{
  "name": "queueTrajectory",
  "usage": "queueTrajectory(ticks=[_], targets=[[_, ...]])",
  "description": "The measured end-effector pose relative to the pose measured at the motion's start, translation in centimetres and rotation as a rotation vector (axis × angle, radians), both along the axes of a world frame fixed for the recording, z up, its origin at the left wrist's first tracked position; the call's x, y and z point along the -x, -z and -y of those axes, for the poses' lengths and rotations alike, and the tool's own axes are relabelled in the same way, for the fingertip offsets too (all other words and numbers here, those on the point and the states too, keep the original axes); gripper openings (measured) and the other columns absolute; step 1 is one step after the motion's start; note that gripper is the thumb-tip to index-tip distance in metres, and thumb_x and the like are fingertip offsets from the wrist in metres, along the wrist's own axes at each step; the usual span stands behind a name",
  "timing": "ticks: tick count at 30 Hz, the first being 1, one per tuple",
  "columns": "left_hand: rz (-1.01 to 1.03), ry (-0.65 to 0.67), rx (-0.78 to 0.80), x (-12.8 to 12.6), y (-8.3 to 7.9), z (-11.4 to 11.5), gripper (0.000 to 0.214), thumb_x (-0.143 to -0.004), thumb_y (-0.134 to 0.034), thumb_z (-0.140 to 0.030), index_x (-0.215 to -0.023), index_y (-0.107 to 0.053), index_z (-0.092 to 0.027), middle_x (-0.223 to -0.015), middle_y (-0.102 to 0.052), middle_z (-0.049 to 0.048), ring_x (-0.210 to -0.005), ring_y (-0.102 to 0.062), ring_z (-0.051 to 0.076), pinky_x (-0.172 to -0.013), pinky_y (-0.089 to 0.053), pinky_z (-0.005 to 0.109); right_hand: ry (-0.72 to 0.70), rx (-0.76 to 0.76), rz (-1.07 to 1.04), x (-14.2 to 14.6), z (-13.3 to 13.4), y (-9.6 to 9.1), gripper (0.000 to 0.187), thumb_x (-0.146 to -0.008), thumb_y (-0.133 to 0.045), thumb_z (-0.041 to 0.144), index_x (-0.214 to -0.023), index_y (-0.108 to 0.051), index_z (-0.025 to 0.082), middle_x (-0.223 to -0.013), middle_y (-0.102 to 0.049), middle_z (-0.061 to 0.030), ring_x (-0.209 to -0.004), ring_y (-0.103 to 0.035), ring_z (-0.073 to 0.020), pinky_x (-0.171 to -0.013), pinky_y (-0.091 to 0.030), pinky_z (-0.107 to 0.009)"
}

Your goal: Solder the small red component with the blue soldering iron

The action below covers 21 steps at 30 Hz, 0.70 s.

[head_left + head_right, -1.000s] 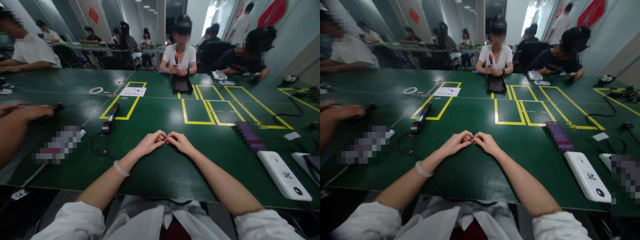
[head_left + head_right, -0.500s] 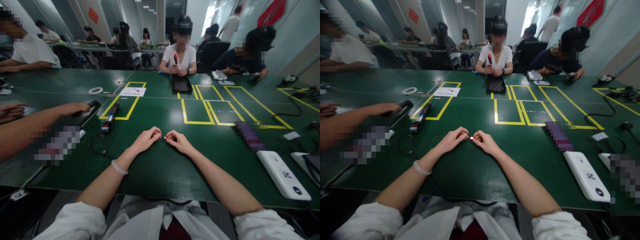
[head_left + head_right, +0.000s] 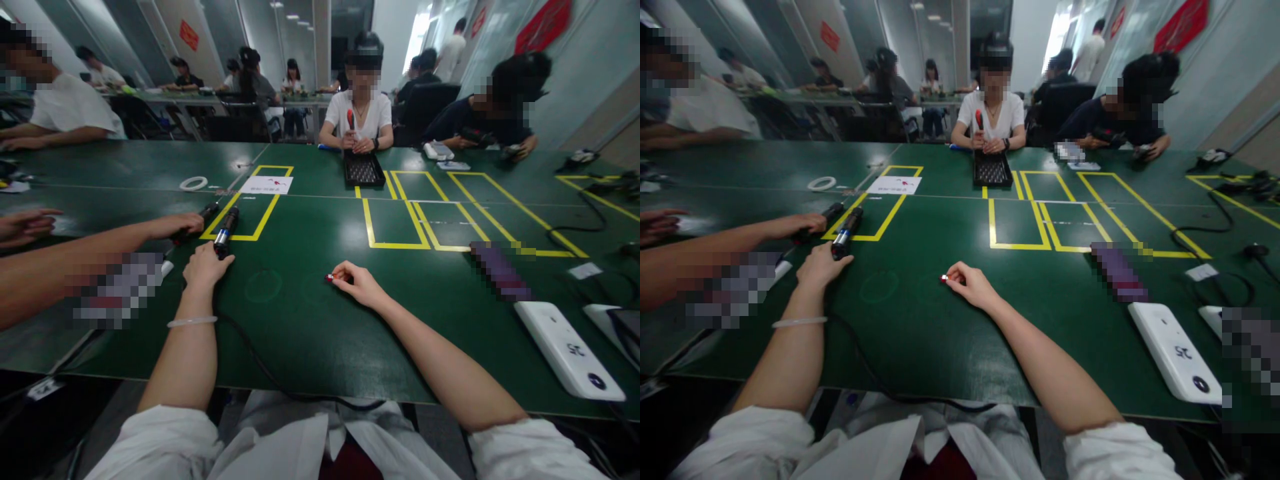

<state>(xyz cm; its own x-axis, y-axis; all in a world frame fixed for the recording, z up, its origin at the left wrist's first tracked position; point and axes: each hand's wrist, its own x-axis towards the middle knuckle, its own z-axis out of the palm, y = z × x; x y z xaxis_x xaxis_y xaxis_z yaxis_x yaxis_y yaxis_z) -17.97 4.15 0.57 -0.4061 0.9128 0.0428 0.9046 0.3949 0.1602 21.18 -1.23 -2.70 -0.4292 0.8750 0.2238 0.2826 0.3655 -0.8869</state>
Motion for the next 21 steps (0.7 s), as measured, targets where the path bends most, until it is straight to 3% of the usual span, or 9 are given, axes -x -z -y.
queueTrajectory(ticks=[4,8,14,21], targets=[[-0.006,0.045,0.01,0.6,0.1,-0.6,0.069,-0.078,-0.057,-0.054,-0.137,-0.043,-0.02,-0.137,-0.047,0.0221,-0.118,-0.052,0.041,-0.088,-0.048,0.053,-0.005,-0.001,-0.005,0.0,-0.1,0.1,0.017,-0.085,-0.06,0.031,-0.095,-0.058,0.017,-0.079,-0.062,-0.0004,-0.07,-0.057,-0.0122,-0.068,-0.046,-0.025],[-0.038,0.068,0.006,-0.6,-0.3,-0.6,0.072,-0.077,-0.058,-0.056,-0.136,-0.045,-0.018,-0.134,-0.048,0.0212,-0.116,-0.054,0.039,-0.088,-0.048,0.05,-0.002,-0.017,0.001,0.1,-0.2,0.3,0.017,-0.085,-0.059,0.03,-0.096,-0.058,0.017,-0.078,-0.06,0.0002,-0.068,-0.056,-0.0119,-0.066,-0.044,-0.024],[-0.107,0.117,0.014,-5.0,-1.0,0.4,0.066,-0.077,-0.057,-0.056,-0.13,-0.049,-0.017,-0.127,-0.052,0.0184,-0.108,-0.059,0.036,-0.083,-0.05,0.044,0.024,-0.062,0.043,0.1,-0.3,0.5,0.013,-0.084,-0.061,0.026,-0.093,-0.059,0.017,-0.074,-0.058,0.0014,-0.066,-0.053,-0.0115,-0.065,-0.042,-0.024],[-0.093,0.373,-0.016,-10.9,-0.7,1.9,0.064,-0.078,-0.059,-0.052,-0.133,-0.046,-0.021,-0.127,-0.052,0.0128,-0.104,-0.06,0.03,-0.081,-0.051,0.038,0.042,-0.081,0.034,0.1,-0.3,0.5,0.011,-0.083,-0.06,0.024,-0.092,-0.058,0.017,-0.073,-0.058,0.0019,-0.065,-0.054,-0.0115,-0.065,-0.043,-0.024]])
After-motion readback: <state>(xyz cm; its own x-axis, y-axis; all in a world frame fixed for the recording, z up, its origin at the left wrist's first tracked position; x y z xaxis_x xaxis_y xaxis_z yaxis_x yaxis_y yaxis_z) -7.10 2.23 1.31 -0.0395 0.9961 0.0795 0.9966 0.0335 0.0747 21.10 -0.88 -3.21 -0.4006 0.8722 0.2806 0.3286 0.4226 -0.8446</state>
